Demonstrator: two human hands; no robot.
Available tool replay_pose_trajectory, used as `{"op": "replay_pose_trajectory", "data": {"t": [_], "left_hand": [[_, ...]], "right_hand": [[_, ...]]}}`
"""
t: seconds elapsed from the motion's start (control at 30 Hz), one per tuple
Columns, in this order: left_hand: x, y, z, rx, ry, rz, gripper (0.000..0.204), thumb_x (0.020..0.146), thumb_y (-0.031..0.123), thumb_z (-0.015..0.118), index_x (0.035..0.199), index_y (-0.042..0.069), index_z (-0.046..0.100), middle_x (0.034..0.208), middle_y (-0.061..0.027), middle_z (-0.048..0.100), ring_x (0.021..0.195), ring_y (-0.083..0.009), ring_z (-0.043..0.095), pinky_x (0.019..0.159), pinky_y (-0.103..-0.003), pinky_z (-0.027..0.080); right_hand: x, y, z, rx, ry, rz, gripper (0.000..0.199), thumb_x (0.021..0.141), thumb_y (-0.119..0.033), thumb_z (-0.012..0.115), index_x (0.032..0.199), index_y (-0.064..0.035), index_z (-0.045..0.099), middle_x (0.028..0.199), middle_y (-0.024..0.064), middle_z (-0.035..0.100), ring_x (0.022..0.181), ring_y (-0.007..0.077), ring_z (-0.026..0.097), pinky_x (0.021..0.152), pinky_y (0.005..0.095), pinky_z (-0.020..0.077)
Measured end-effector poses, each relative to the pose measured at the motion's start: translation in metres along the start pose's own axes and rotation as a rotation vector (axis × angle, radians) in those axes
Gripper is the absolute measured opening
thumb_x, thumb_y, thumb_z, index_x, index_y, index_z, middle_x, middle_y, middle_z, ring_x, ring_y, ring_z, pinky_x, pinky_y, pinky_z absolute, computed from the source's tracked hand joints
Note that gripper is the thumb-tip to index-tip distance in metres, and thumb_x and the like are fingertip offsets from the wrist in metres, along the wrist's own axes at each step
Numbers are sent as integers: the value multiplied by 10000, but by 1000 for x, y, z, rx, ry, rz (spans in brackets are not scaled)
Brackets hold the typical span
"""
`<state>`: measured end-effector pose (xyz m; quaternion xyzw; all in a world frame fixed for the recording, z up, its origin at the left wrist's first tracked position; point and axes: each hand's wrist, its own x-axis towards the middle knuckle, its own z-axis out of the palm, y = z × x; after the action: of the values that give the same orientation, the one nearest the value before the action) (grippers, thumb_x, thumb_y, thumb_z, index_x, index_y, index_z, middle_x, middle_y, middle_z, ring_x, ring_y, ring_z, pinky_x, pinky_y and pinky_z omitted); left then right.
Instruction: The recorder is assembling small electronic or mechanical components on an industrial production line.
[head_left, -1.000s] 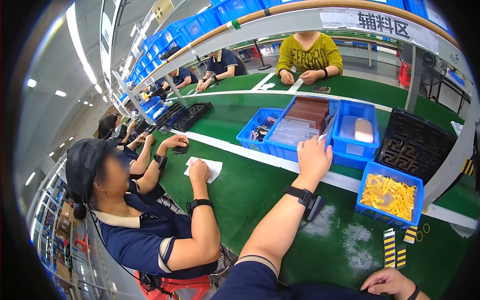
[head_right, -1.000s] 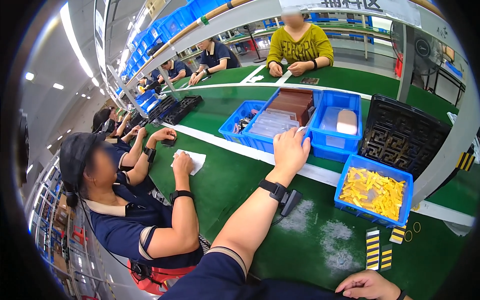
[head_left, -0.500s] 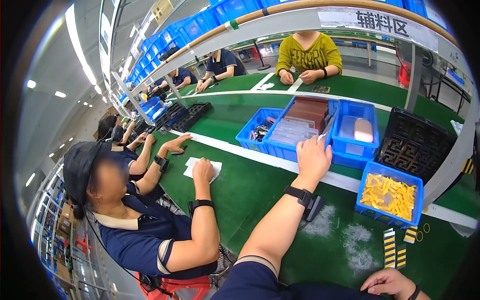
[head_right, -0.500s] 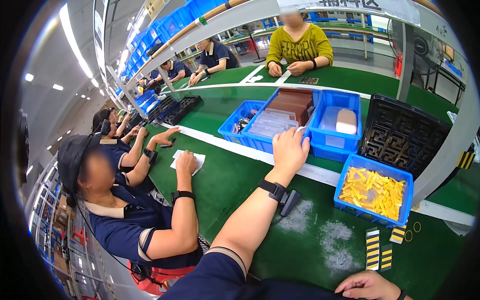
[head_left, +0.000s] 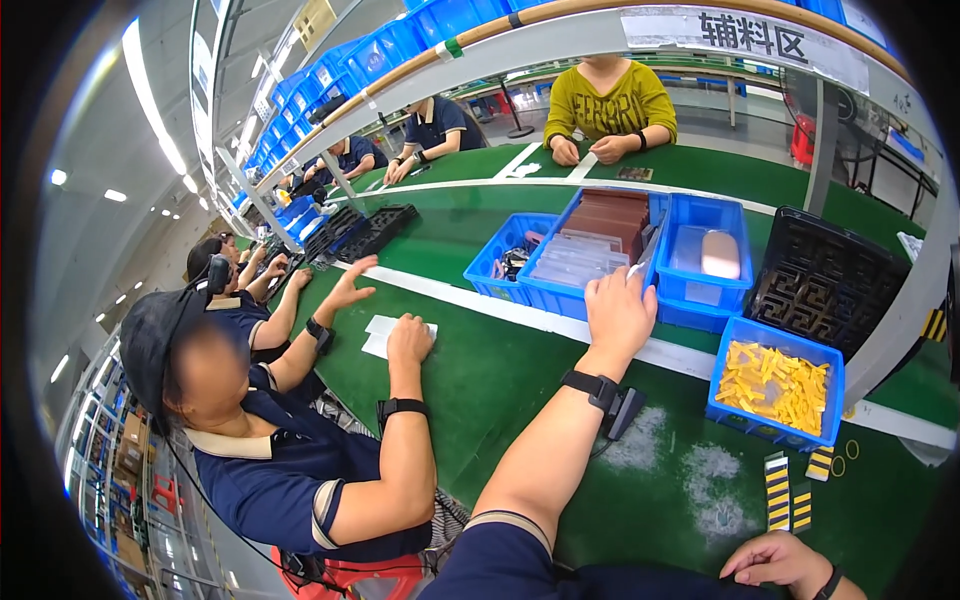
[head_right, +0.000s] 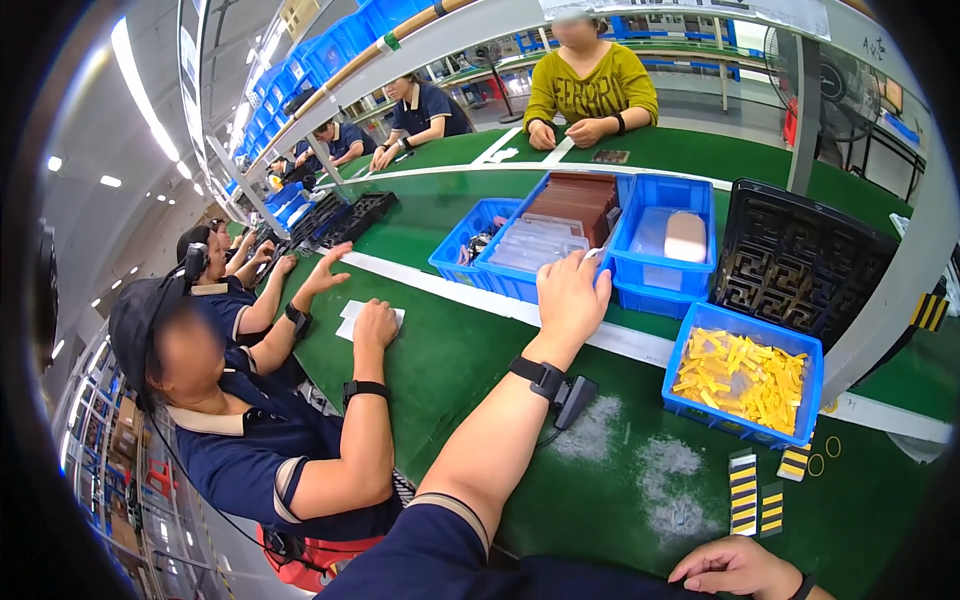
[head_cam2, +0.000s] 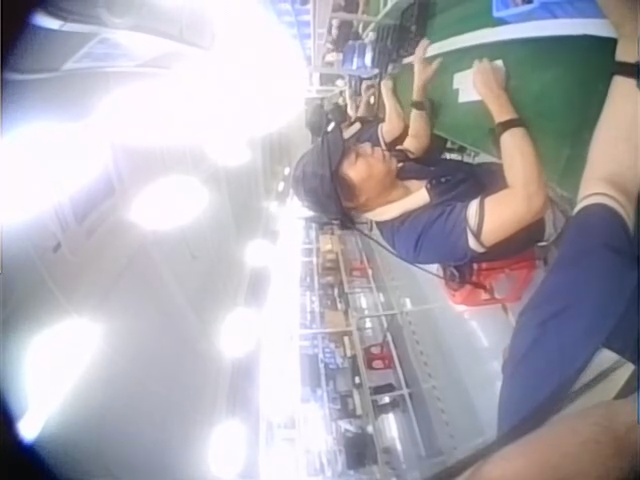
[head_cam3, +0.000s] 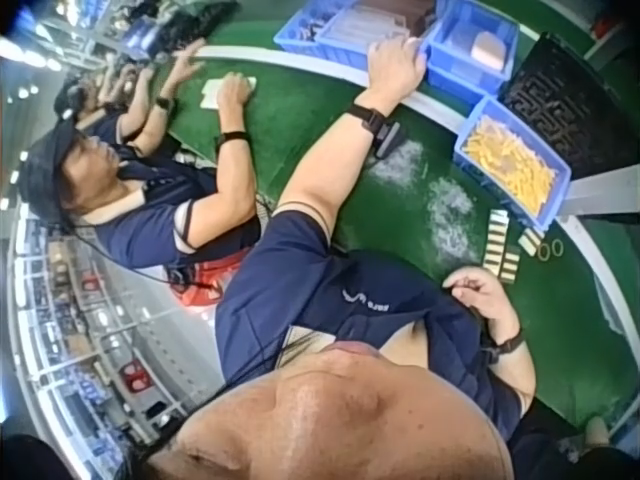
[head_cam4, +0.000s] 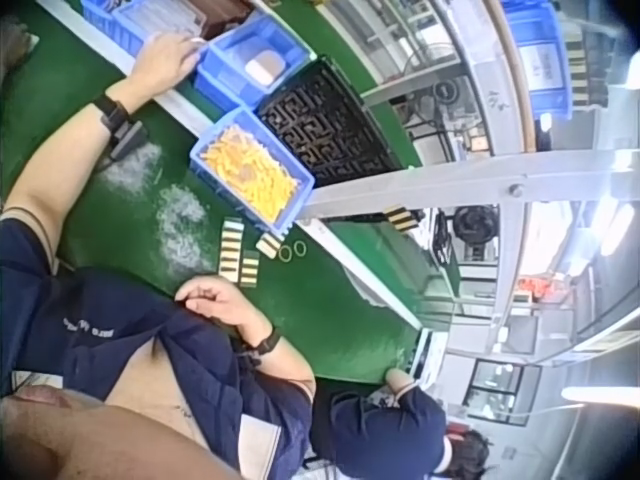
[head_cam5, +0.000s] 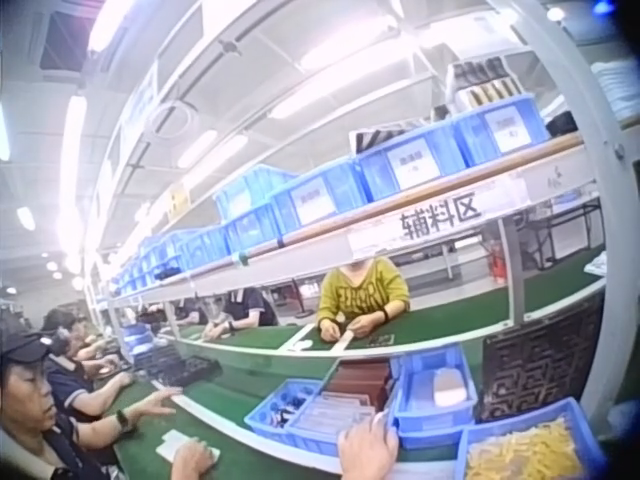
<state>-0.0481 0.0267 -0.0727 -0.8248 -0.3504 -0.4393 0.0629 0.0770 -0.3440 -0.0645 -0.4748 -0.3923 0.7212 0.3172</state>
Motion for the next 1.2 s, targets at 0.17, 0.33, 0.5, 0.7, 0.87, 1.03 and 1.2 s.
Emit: {"op": "replay_pose_trajectory", "data": {"t": [0.17,0.33,0.5,0.7,0.87,1.03,1.2], "left_hand": [[1,-1,0,-3,-3,-8,266,746,217,576,955,57,612,981,-113,585,888,-273,545,815,-411,350],[1,-1,0,0,1,0,267,750,220,573,958,58,612,982,-113,584,890,-271,545,815,-414,349],[1,-1,1,15,-4,-6,265,750,222,574,956,59,613,987,-114,583,896,-270,543,819,-414,348],[0,-1,0,8,0,-11,266,754,229,571,954,60,618,995,-115,583,899,-271,545,831,-416,345],[-1,0,0,19,-13,-16,266,754,230,571,952,59,619,996,-115,582,911,-268,540,836,-415,341],[-1,0,1,-1,-3,-5,265,743,224,580,938,47,613,994,-126,576,896,-271,537,827,-414,340],[-1,-1,2,-1,-1,1,271,731,219,589,929,35,608,992,-136,570,884,-273,534,818,-412,338]], "right_hand": [[1,-2,0,-6,-10,-18,187,794,-37,608,976,0,625,712,-30,569,594,24,500,543,158,397],[1,-2,0,30,-10,-2,190,795,-25,601,982,3,621,715,-26,572,594,25,500,542,157,398],[2,-2,-1,22,-22,-22,191,794,-19,601,982,0,621,722,-24,577,598,26,504,543,160,403],[3,3,-4,13,-33,-15,193,791,-15,604,983,-5,622,725,-22,585,602,24,509,548,157,409],[3,5,-5,73,-52,3,197,793,-18,605,988,-9,623,729,-24,588,606,23,512,548,156,410],[3,9,-6,31,-61,-6,204,795,-25,609,998,-12,619,734,-31,589,615,17,513,556,150,409],[3,5,-3,43,-56,-17,201,796,-28,607,997,-15,621,738,-32,590,619,14,512,559,149,407]]}}
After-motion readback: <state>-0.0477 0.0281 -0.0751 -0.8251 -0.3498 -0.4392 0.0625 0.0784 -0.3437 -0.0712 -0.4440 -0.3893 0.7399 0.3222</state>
